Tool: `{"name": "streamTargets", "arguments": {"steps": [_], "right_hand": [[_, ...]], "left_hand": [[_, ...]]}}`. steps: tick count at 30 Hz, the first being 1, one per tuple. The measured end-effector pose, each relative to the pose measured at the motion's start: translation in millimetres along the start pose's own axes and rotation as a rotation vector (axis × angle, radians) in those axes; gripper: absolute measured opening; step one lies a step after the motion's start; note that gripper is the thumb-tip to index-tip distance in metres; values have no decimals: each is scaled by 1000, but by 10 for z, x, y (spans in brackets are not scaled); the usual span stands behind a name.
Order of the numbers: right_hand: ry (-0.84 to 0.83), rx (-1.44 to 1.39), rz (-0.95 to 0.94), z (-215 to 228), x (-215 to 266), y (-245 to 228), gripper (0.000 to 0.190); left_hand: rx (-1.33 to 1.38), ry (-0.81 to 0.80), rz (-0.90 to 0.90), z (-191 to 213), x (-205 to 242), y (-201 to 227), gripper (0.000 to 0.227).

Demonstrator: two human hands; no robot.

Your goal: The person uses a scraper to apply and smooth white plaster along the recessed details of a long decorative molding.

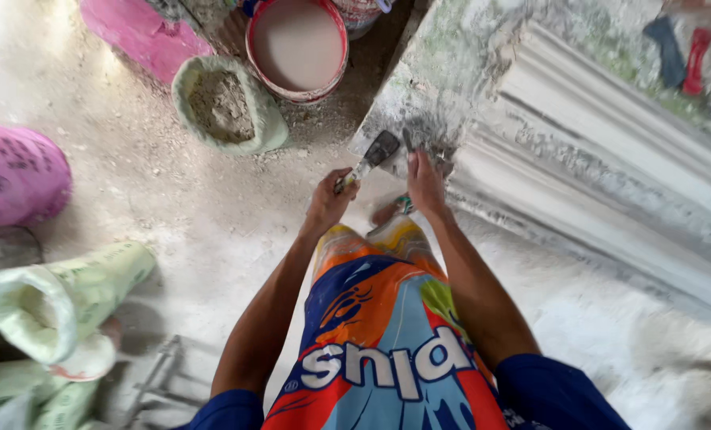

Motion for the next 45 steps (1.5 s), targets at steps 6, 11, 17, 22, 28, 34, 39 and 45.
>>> {"name": "streamTargets", "arguments": {"steps": [6, 11, 17, 22, 28, 34, 39, 45], "right_hand": [[-181, -357, 178, -396, 214, -131, 46], [-106, 344, 244, -564, 435, -191, 20], [-81, 268, 145, -473, 329, -301, 18], [-143, 306, 29, -243, 198, -48, 26], [-171, 221, -28, -251, 359, -39, 19], [-175, 216, -74, 51, 387, -108, 23], [-134, 211, -206, 350, 408, -248, 23], [-24, 48, -36, 121, 237, -335, 25]], "left_hand": [[244, -170, 74, 11, -87, 60, 55], [51, -323, 66, -64, -13, 29, 53], [-90, -309, 18, -231, -53, -22, 61], [-91, -287, 0, -262, 9, -62, 48], [189, -311, 145, -241, 247, 137, 23], [324, -356, 255, -366, 255, 149, 23], [448, -299, 382, -232, 243, 6, 32], [818, -455, 593, -410, 197, 88, 37]]}}
Point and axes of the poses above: each hand's wrist, its own x-axis away from the middle knuckle, its own z-axis out of the back of the hand, y = z × x, the point moved 9 cm from there along -x, towards the middle knuckle, and after that the axes turned 4 degrees about y, right-handed, at the moved point
